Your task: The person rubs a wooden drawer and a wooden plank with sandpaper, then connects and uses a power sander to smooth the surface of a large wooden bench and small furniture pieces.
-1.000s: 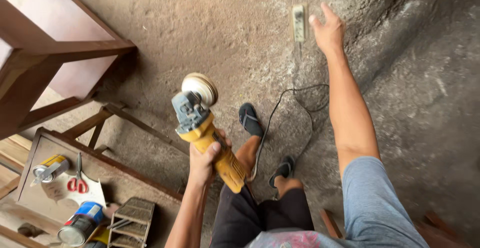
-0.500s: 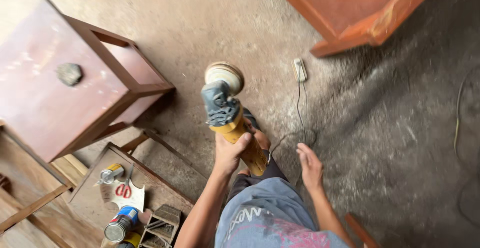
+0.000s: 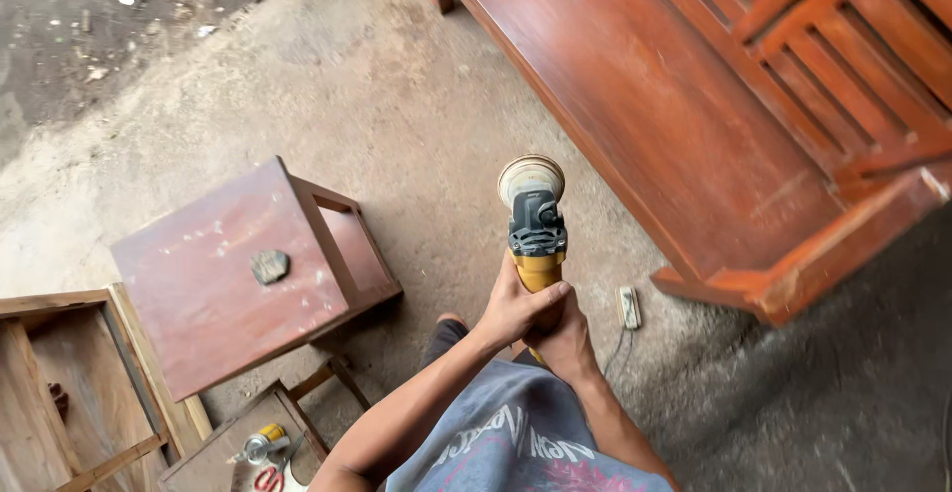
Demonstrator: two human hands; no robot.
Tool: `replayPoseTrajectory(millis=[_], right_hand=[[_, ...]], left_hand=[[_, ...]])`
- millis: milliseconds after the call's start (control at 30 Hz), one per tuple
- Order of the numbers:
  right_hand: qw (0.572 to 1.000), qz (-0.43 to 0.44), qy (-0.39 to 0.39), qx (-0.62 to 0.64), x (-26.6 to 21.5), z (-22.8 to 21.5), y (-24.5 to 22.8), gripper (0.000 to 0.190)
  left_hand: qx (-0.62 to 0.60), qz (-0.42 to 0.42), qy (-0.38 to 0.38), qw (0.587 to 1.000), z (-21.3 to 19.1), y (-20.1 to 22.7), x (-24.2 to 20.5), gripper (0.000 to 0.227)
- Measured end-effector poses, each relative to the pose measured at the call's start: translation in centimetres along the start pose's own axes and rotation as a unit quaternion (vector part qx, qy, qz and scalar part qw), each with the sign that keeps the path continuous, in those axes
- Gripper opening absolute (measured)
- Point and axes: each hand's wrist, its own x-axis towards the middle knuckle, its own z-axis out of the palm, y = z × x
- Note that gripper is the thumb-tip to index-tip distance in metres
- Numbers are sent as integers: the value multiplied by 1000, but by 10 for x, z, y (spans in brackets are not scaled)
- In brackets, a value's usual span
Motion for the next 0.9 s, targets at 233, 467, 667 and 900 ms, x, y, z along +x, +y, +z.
replayPoseTrajectory(millis=[233, 467, 667, 900], right_hand=[[999, -12, -46, 27, 155, 55, -83, 60], [992, -40, -68, 99, 338, 164, -175, 59], [969, 15, -94, 229, 466, 234, -256, 67], [927, 3, -51, 372, 609, 278, -274, 62]], left_hand=[[149, 12, 12, 989, -84, 92, 123, 75], [131, 44, -53, 989, -234, 162, 279, 72], [209, 52, -121, 969, -339, 243, 404, 82], [231, -63, -198, 951, -395, 291, 558, 84]])
